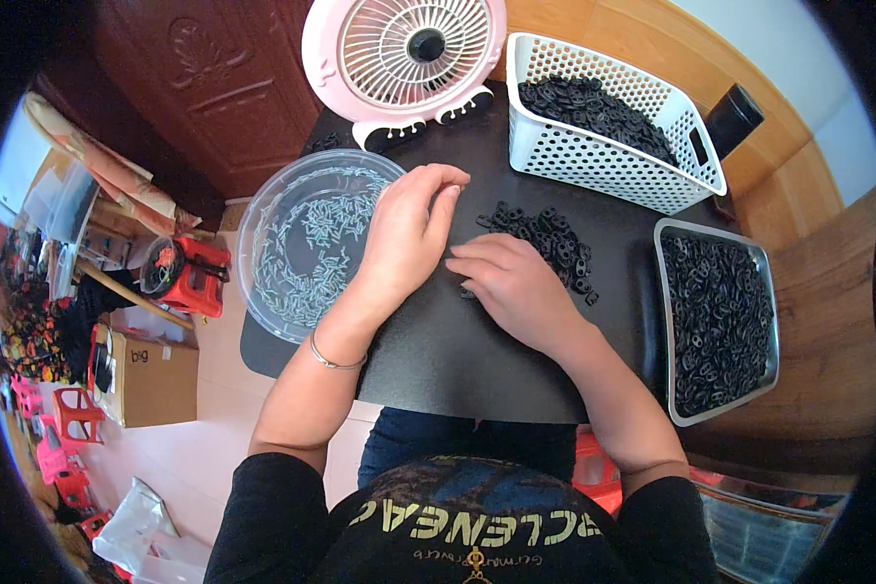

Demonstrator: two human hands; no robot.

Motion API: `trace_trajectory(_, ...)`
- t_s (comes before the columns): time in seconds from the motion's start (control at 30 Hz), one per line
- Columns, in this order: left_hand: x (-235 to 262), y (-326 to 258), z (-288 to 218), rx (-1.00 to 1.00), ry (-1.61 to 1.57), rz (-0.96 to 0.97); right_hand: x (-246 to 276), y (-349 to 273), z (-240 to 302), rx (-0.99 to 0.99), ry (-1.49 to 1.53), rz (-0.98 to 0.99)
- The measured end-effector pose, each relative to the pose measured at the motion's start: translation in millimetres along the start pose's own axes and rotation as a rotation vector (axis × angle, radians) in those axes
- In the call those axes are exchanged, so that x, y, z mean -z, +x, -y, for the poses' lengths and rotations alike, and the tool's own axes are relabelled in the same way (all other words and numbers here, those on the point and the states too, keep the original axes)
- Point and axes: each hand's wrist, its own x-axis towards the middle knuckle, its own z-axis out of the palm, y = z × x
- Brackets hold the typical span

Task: The person repeatedly picks small black plastic components from a table and a white basket, then inserts small silver screws from a clear bowl into the components by hand. Assembled units are placed back onto the table or into the basket. The process continues throughout the clip with no visible final destination for the assembled parts.

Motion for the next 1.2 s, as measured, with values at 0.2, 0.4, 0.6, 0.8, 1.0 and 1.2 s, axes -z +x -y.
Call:
trace_trajectory(0.2, -1.8, 0.4, -6.2, 0.085, -0.213, -0.088, -16.8, 14.9, -1.9, 0.045, -0.118, 0.035)
trace_trajectory(0.4, -3.5, -2.2, -6.4, 0.079, -0.252, -0.098, -11.5, 23.6, 4.4, 0.010, -0.341, 0.179)
trace_trajectory(0.6, -4.3, -3.5, -7.7, 0.097, -0.308, -0.090, -12.9, 24.9, 10.0, 0.061, -0.424, 0.140)
trace_trajectory(0.8, -6.8, -3.7, -4.3, 0.095, -0.315, -0.078, -10.7, 22.7, 7.3, -0.003, -0.365, 0.135)
trace_trajectory(1.0, -2.9, -5.1, -7.8, 0.131, -0.280, 0.087, 13.7, 11.9, -7.4, -0.243, -0.123, -0.064)
trace_trajectory(1.2, -4.0, -11.0, -14.5, -0.051, -0.045, 0.404, 34.8, -1.9, -14.7, -0.478, 0.075, -0.212)
